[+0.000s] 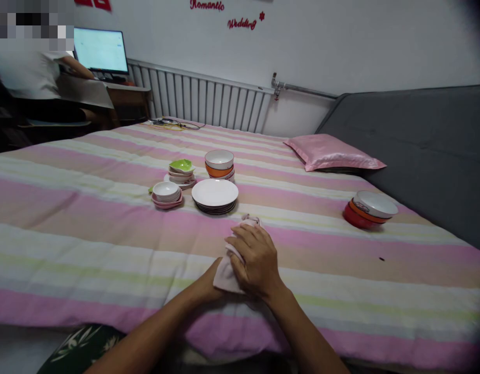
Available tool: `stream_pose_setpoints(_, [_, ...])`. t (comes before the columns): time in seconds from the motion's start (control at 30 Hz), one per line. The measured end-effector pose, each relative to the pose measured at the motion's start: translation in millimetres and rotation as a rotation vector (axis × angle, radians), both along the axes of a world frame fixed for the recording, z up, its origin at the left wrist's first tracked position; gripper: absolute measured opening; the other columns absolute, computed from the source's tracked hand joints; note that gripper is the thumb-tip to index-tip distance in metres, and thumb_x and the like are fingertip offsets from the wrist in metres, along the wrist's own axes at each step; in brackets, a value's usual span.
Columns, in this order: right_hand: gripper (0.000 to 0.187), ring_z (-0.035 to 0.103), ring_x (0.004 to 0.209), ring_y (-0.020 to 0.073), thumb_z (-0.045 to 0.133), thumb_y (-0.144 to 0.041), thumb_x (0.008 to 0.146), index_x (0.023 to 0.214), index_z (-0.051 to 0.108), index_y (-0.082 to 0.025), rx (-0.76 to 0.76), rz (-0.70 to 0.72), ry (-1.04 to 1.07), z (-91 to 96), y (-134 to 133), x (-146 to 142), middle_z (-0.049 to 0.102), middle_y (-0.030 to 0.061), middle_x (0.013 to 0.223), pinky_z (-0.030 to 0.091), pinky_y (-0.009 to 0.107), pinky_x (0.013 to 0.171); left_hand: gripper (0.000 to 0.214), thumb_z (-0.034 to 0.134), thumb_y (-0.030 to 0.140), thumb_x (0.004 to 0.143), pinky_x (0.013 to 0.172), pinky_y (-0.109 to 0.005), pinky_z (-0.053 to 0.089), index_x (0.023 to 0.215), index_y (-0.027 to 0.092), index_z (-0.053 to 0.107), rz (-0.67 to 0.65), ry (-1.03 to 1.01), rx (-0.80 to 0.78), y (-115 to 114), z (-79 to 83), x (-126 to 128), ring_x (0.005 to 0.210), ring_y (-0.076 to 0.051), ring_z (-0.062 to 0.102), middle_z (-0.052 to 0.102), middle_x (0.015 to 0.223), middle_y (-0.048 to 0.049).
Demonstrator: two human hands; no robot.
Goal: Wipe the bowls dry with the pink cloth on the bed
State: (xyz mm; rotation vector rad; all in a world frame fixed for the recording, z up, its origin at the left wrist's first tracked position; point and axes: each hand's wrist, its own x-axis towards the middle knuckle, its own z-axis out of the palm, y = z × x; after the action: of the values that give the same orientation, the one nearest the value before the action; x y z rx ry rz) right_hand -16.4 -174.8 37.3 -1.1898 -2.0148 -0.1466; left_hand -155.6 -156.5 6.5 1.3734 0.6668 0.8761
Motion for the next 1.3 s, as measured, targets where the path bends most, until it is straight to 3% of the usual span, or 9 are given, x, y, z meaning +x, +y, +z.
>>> stream_pose_setpoints(0.23, [0.022, 0.054, 0.113, 0.0234, 0.048, -0.028, 0.086, 0.095, 0.067, -0.024, -0.055, -0.039, 0.138, 1.2, 4, 11, 0.067, 0.0053, 0.107, 0.035, 0.040, 0.102, 0.022, 0.066, 0.012, 0.066, 0.083, -0.033, 0.049, 0.087, 0.016, 0.073, -0.039, 0.101, 0.137, 3, -6.6, 0, 0.083, -0.022, 0.060, 0.071, 0.085, -0.0065])
stream_pose_setpoints(0.43, [0.024, 0.056, 0.096, 0.0216, 0.043, -0.030, 0.089, 0.088, 0.065, -0.021, -0.242, 0.028, 0.316, 8.2, 9, 22, 0.065, 0.0062, 0.096, 0.041, 0.035, 0.089, 0.033, 0.069, 0.013, 0.066, 0.083, -0.029, 0.047, 0.098, 0.016, 0.071, -0.156, 0.139, 0.059, 2, -8.3, -4, 0.087, -0.020, 0.059, 0.070, 0.091, -0.0047])
stream_pose_setpoints(0.63, [0.030, 0.060, 0.092, 0.0195, 0.043, -0.037, 0.089, 0.088, 0.067, -0.020, -0.510, 0.130, 0.720, -6.4, 26, 42, 0.069, 0.0028, 0.094, 0.043, 0.030, 0.086, 0.020, 0.069, 0.029, 0.072, 0.058, -0.022, 0.036, 0.065, 0.011, 0.067, -0.364, 0.281, 0.010, 2, -0.5, -6, 0.056, -0.010, 0.043, 0.052, 0.058, 0.0019])
stream_pose_setpoints(0.83, [0.044, 0.064, 0.083, 0.0223, 0.047, -0.054, 0.083, 0.093, 0.069, -0.016, -0.774, 0.099, 1.060, -30.5, 37, 50, 0.072, 0.0059, 0.089, 0.049, 0.035, 0.079, 0.027, 0.072, 0.038, 0.070, 0.058, -0.024, 0.033, 0.063, 0.013, 0.065, -0.381, 0.270, -0.047, 0, -0.9, -9, 0.058, -0.011, 0.040, 0.049, 0.059, 0.0013])
stream_pose_setpoints(0.9, [0.048, 0.064, 0.091, 0.0242, 0.047, -0.057, 0.083, 0.096, 0.069, -0.016, -0.684, -0.027, 1.042, -29.8, 36, 49, 0.072, 0.0088, 0.097, 0.048, 0.038, 0.084, 0.028, 0.072, 0.039, 0.070, 0.059, -0.024, 0.033, 0.064, 0.012, 0.065, -0.377, 0.230, -0.071, -1, -2.2, -9, 0.059, -0.011, 0.040, 0.049, 0.059, 0.0012])
stream_pose_setpoints(1.0, [0.044, 0.061, 0.103, 0.0247, 0.052, -0.054, 0.084, 0.107, 0.064, -0.018, -0.361, -0.205, 0.907, -18.4, 27, 47, 0.068, 0.0104, 0.111, 0.046, 0.040, 0.092, 0.030, 0.074, 0.041, 0.069, 0.060, -0.024, 0.034, 0.069, 0.011, 0.068, -0.346, 0.171, -0.093, -1, -2.9, -9, 0.059, -0.011, 0.042, 0.051, 0.060, 0.0006])
stream_pose_setpoints(1.13, [0.026, 0.060, 0.102, 0.0240, 0.056, -0.039, 0.087, 0.103, 0.065, -0.020, -0.023, -0.259, 0.573, 1.2, 10, 37, 0.069, 0.0087, 0.106, 0.043, 0.043, 0.095, 0.035, 0.076, 0.043, 0.067, 0.063, -0.024, 0.038, 0.078, 0.011, 0.071, -0.314, 0.101, -0.116, -1, -1.2, -8, 0.065, -0.014, 0.048, 0.057, 0.068, -0.0020])
stream_pose_setpoints(1.23, [0.019, 0.063, 0.099, 0.0225, 0.051, -0.030, 0.092, 0.094, 0.068, -0.023, 0.026, -0.226, 0.323, 4.8, 1, 25, 0.072, 0.0054, 0.098, 0.036, 0.047, 0.103, 0.037, 0.078, 0.043, 0.066, 0.061, -0.023, 0.037, 0.080, 0.009, 0.071, -0.283, 0.080, -0.148, 0, -1.9, -8, 0.064, -0.013, 0.047, 0.057, 0.069, -0.0029])
stream_pose_setpoints(1.3, [0.025, 0.061, 0.107, 0.0239, 0.046, -0.029, 0.094, 0.107, 0.067, -0.023, -0.010, -0.215, 0.225, 0.7, -2, 16, 0.071, 0.0071, 0.110, 0.032, 0.049, 0.106, 0.037, 0.078, 0.042, 0.066, 0.058, -0.022, 0.034, 0.078, 0.008, 0.070, -0.264, 0.054, -0.174, 1, -4.0, -8, 0.061, -0.011, 0.044, 0.055, 0.066, -0.0024])
